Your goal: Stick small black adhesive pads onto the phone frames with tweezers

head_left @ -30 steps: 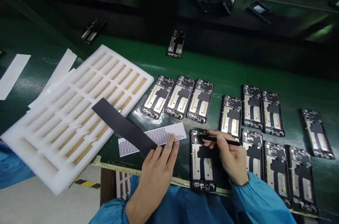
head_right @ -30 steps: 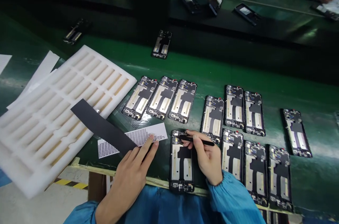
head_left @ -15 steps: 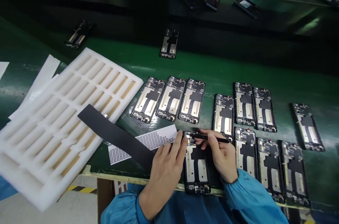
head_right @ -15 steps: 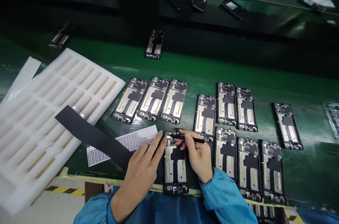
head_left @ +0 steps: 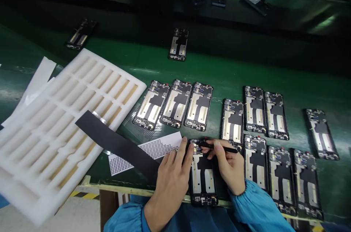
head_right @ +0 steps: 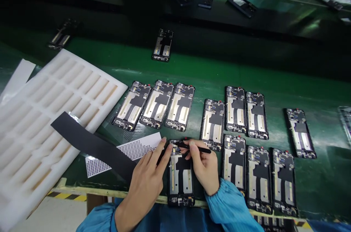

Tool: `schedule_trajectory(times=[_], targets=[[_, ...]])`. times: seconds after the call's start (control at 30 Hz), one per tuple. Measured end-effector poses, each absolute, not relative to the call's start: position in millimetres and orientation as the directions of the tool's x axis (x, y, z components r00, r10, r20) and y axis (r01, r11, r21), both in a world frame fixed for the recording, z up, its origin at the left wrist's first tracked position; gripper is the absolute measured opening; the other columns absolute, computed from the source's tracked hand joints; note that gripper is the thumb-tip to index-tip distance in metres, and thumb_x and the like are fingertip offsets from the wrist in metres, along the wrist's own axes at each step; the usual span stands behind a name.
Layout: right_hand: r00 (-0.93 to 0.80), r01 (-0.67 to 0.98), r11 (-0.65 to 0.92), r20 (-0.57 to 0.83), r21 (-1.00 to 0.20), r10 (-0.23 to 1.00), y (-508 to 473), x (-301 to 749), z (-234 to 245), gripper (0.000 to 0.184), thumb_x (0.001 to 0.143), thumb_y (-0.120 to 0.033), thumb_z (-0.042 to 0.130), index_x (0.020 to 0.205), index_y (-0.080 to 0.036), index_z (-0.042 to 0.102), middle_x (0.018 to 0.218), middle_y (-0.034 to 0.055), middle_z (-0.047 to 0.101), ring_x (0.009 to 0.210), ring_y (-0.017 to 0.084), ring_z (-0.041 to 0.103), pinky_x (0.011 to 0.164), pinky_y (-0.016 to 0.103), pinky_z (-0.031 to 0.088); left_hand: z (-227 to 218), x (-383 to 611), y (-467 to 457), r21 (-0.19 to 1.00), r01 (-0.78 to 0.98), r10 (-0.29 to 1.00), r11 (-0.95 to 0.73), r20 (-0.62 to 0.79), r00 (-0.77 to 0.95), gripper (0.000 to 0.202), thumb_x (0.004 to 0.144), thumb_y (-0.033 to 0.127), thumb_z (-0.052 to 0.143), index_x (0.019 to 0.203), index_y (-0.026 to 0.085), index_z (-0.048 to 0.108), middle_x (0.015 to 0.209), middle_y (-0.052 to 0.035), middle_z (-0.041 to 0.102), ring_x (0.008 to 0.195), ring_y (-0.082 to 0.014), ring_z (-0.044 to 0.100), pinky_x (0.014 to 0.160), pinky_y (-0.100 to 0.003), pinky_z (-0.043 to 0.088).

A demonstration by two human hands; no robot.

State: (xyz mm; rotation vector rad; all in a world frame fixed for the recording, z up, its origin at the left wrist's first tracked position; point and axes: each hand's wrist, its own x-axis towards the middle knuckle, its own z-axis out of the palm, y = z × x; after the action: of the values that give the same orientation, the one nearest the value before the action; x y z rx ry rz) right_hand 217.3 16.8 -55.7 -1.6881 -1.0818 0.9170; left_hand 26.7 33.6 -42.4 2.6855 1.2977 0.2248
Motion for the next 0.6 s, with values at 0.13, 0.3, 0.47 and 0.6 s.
schedule_trajectory(times=[0.13, 0.3, 0.47, 0.6], targets=[[0.342, 0.279, -0.212, -0.110, -0.937, 0.933, 15.1, 217.6, -55.1, 0.029, 0.105, -0.037, 0.055, 0.097, -0.018, 0.076, 0.072, 0.0035, 0.076, 0.062, 0.016, 0.072, 0.063, 0.027, 0.060, -42.3, 26.8, 33.0, 0.219, 0.770, 0.796, -0.599, 0.064, 0.601, 0.074, 0.078, -0.007, 0.042, 0.148, 0.016, 0.051, 0.152, -0.0139, 0.055, 0.111, -0.0268, 0.068, 0.087, -0.040, 0.059], [0.340, 0.276, -0.208, -0.107, -0.938, 0.934, 14.0, 217.3, -55.7, 0.028, 0.104, -0.037, 0.056, 0.098, -0.019, 0.075, 0.076, 0.0044, 0.078, 0.062, 0.017, 0.073, 0.062, 0.028, 0.061, -42.1, 29.0, 33.4, 0.215, 0.788, 0.813, -0.578, 0.061, 0.579, 0.073, 0.078, -0.007, 0.043, 0.147, 0.016, 0.053, 0.153, -0.0142, 0.053, 0.108, -0.0263, 0.069, 0.085, -0.038, 0.060], [0.338, 0.260, -0.211, -0.116, -0.942, 0.934, 15.6, 218.2, -54.1, 0.026, 0.104, -0.036, 0.057, 0.097, -0.019, 0.076, 0.073, 0.0038, 0.077, 0.064, 0.018, 0.073, 0.063, 0.028, 0.061, -42.4, 35.8, 33.8, 0.178, 0.815, 0.832, -0.552, 0.049, 0.553, 0.067, 0.081, -0.004, 0.046, 0.144, 0.015, 0.055, 0.151, -0.0135, 0.056, 0.104, -0.0262, 0.069, 0.083, -0.039, 0.060], [0.357, 0.212, -0.197, -0.112, -0.957, 0.927, 15.9, 213.9, -57.1, 0.027, 0.103, -0.036, 0.058, 0.098, -0.019, 0.077, 0.078, 0.0054, 0.079, 0.062, 0.018, 0.073, 0.062, 0.030, 0.062, -43.2, 39.6, 32.7, 0.160, 0.825, 0.839, -0.542, 0.047, 0.542, 0.062, 0.083, -0.002, 0.049, 0.142, 0.013, 0.057, 0.152, -0.0145, 0.055, 0.094, -0.0246, 0.069, 0.077, -0.038, 0.060]])
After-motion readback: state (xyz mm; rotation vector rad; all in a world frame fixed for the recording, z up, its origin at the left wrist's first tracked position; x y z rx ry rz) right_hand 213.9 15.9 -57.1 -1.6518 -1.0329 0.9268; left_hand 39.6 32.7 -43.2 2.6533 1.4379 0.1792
